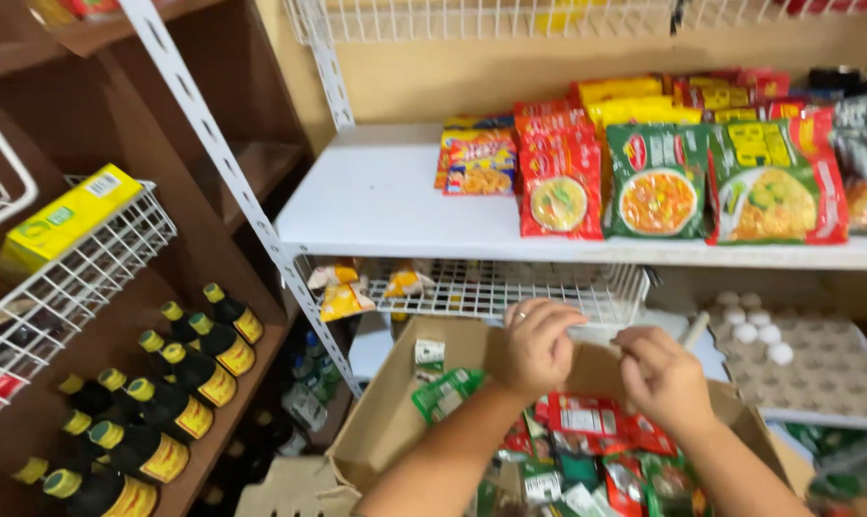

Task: Stocking packaged food items from a cardboard box onto grocery shelves.

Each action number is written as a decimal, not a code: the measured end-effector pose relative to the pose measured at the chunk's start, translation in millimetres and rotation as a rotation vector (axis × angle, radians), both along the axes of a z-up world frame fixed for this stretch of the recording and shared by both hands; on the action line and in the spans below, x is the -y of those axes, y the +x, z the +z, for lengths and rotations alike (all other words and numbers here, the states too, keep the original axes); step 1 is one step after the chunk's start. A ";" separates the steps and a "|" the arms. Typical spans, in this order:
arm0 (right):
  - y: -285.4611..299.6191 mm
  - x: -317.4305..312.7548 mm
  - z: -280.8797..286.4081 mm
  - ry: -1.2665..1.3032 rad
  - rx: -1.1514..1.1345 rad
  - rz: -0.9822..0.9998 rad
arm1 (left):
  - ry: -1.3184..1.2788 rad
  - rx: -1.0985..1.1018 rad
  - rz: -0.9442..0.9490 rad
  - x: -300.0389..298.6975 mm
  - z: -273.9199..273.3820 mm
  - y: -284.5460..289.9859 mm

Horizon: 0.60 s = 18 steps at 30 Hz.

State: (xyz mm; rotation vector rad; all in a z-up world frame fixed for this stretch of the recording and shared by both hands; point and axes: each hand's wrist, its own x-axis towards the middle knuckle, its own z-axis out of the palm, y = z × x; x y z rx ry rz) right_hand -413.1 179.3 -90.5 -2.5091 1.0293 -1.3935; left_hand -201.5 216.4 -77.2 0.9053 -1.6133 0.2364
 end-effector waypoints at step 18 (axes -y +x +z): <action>-25.2 8.6 -139.0 0.665 -0.652 0.051 | 0.690 0.573 -0.105 -67.3 -138.0 12.7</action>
